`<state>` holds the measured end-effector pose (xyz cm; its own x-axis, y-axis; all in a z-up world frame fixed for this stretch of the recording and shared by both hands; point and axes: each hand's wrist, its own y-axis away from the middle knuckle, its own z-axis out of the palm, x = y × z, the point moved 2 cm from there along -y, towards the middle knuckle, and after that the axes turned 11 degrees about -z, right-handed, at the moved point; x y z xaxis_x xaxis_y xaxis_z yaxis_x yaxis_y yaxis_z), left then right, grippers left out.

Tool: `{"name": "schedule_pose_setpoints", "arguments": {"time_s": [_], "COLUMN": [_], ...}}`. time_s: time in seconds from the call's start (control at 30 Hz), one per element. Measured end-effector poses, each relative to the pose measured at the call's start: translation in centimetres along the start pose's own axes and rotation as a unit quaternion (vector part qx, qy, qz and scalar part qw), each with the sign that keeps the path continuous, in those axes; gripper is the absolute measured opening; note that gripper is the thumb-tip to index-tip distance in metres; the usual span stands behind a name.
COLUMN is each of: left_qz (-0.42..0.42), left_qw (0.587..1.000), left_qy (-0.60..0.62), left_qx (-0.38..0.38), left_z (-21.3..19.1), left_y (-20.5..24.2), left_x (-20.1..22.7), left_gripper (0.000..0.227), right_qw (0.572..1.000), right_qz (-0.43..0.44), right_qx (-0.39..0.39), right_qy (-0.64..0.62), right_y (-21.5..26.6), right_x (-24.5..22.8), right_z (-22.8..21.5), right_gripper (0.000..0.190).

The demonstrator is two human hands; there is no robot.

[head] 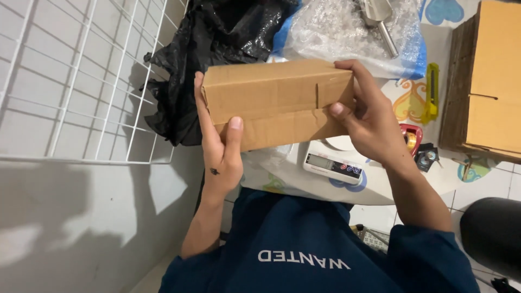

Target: Assembling a small cardboard box and placing a wrapped item inside for shipping.

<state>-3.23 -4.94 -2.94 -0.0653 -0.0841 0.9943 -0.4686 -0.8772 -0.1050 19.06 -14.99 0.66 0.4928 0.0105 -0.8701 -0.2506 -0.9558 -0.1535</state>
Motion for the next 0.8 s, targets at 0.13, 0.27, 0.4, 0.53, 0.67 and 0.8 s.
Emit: {"name": "schedule_pose_setpoints", "arguments": {"time_s": [0.13,0.27,0.4,0.53,0.67,0.8], "left_qz": [0.019,0.078,0.115,0.148,0.148,0.148], "left_qw": [1.000,0.997,0.993,0.989,0.989,0.987], "left_qy": [0.022,0.013,-0.030,-0.011,0.004,0.055], "left_qx": [-0.005,0.023,0.015,-0.010,0.001,-0.029], "left_z": [0.7,1.7,2.5,3.4,4.1,4.1], "left_y": [-0.3,-1.4,-2.4,-2.8,-2.9,-4.0], "left_x": [0.1,-1.7,-2.6,-3.2,-3.2,-3.3], "left_gripper": [0.071,0.084,0.067,0.052,0.047,0.055], "right_qw": [0.995,0.978,0.955,0.940,0.932,0.919], "right_qz": [-0.092,-0.190,-0.213,-0.179,-0.185,-0.216], "right_qx": [0.041,0.083,0.201,0.289,0.310,0.325], "right_qy": [0.005,-0.020,-0.053,-0.029,-0.001,-0.054], "right_y": [-0.1,-1.1,-1.3,-1.2,-1.2,-1.8], "right_x": [1.0,1.2,1.5,2.5,3.7,4.2], "right_z": [0.0,0.8,1.7,1.8,1.6,1.4], "right_gripper": [0.048,0.049,0.041,0.029,0.030,0.029]}}
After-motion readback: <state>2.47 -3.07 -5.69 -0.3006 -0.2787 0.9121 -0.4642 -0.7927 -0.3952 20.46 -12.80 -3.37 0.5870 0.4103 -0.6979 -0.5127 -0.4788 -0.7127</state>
